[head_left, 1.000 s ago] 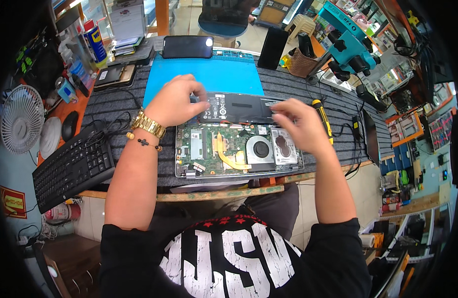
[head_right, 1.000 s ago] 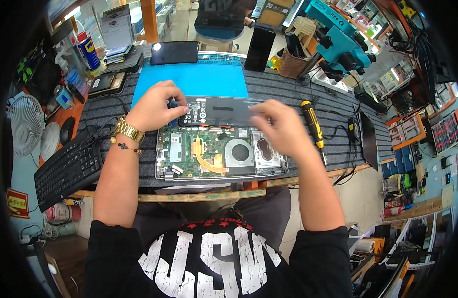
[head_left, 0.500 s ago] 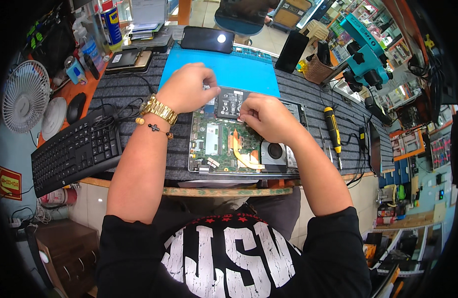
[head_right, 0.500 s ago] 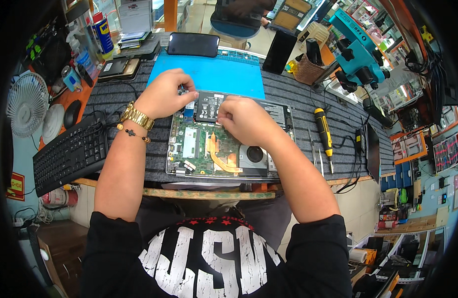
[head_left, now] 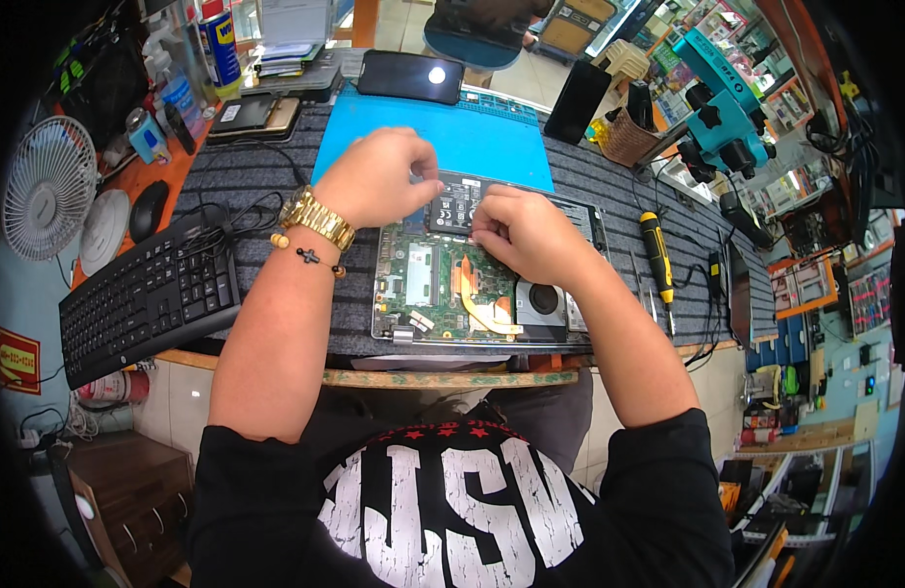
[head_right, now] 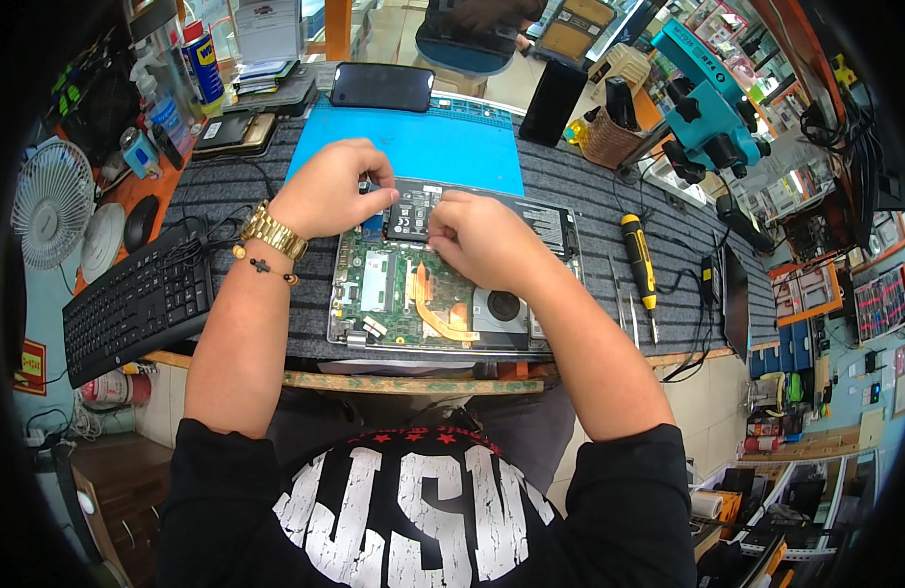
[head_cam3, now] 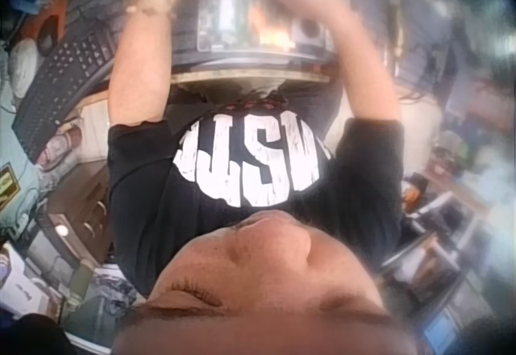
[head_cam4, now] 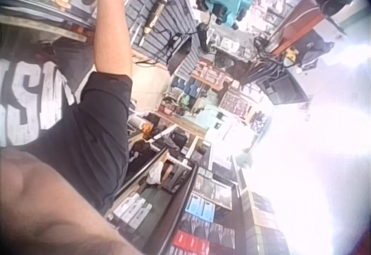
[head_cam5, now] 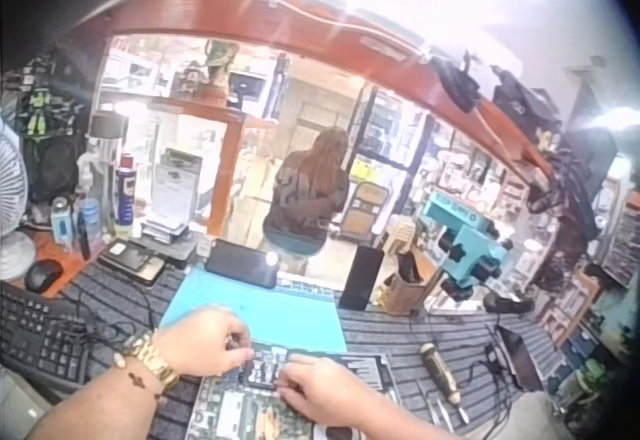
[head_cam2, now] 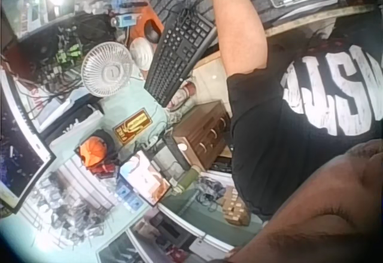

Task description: The person uses a thin metal tool and a screwdriver to work on a laptop's internal components, installs a new battery, and then fits the bottom cover onto the laptop chassis.

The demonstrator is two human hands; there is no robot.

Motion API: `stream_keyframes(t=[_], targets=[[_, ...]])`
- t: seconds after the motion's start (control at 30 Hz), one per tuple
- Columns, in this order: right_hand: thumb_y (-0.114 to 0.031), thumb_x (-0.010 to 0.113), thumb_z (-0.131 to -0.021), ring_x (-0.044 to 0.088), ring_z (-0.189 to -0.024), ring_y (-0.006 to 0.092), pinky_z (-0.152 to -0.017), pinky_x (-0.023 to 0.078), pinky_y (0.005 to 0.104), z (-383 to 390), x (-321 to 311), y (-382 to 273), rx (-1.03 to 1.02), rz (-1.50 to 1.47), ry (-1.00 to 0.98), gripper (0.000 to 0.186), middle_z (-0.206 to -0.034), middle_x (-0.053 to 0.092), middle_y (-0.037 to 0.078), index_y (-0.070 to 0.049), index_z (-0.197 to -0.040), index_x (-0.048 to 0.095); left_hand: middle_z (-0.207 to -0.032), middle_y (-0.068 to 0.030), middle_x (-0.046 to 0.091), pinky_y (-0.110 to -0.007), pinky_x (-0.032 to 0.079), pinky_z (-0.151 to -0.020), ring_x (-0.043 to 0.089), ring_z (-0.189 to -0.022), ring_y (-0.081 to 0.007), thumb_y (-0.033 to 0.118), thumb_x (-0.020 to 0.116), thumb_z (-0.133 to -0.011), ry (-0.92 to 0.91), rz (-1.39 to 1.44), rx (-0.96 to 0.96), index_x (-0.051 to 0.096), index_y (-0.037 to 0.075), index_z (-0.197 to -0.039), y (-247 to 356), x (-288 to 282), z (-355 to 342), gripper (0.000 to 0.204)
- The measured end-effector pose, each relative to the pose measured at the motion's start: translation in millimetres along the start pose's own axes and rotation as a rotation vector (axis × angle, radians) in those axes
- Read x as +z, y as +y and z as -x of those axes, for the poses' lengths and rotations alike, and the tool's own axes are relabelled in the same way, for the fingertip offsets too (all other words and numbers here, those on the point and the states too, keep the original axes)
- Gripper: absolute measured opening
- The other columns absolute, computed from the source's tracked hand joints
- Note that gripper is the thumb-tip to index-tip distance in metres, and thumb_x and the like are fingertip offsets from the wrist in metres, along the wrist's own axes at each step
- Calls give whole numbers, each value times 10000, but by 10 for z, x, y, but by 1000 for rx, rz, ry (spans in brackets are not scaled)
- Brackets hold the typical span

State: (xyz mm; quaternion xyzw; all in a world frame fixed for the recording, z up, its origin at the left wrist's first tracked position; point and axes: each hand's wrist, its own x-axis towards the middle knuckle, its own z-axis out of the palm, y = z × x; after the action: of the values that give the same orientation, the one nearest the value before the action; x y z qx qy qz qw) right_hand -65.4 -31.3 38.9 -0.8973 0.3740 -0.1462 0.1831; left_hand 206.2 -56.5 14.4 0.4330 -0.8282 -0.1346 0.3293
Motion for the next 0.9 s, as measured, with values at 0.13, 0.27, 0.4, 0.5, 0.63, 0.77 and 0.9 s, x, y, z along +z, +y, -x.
stream_keyframes(t=[0.13,0.27,0.4,0.5,0.63,0.77,0.9], targets=[[-114,836,-900,722,-867,326,-804,585,439,-47,-33,6,91,-67,-40,140,-915,729,139,-14,-948,750,-944,-144,747,-431,578,-817,699,-895,-312,212,843,-911,-11,30,33,795,20,-940,27,13,-16,200],[-110,836,-890,727,-860,316,-806,589,437,-61,-66,-13,91,-38,-56,140,-912,735,142,-12,-950,755,-959,-124,786,-375,590,-790,723,-857,-237,148,785,-928,-132,251,-9,781,2,-980,159,19,-26,154],[-104,833,-887,746,-889,325,-828,601,435,21,-106,-53,165,-69,-33,129,-928,742,147,-15,-972,795,-956,-150,821,-388,614,-792,789,-867,-252,73,669,-925,-260,473,-83,774,8,-1059,302,81,-9,183],[-97,825,-894,753,-895,345,-840,607,439,76,-57,-83,123,-50,-7,119,-941,748,148,-14,-980,819,-935,-137,815,-382,611,-797,776,-857,-237,58,641,-936,-276,479,-97,738,2,-1128,268,131,-3,222],[-91,810,-904,751,-892,368,-848,608,447,119,21,-158,106,-46,47,109,-953,751,145,-16,-980,832,-939,-135,800,-378,609,-805,760,-860,-232,56,647,-934,-270,542,-116,723,-3,-1132,243,141,-9,220],[-91,802,-903,751,-909,371,-850,606,456,114,44,-211,107,2,69,110,-948,750,152,-23,-982,837,-956,-90,783,-340,603,-818,737,-871,-165,30,660,-952,-258,469,-80,690,-12,-1121,168,155,-20,176],[-62,775,-886,747,-918,386,-852,603,475,80,49,-223,99,39,61,88,-937,750,165,-14,-944,819,-966,-55,759,-324,589,-810,687,-861,-139,48,679,-954,-222,451,-63,707,-6,-1106,168,114,-23,164]])
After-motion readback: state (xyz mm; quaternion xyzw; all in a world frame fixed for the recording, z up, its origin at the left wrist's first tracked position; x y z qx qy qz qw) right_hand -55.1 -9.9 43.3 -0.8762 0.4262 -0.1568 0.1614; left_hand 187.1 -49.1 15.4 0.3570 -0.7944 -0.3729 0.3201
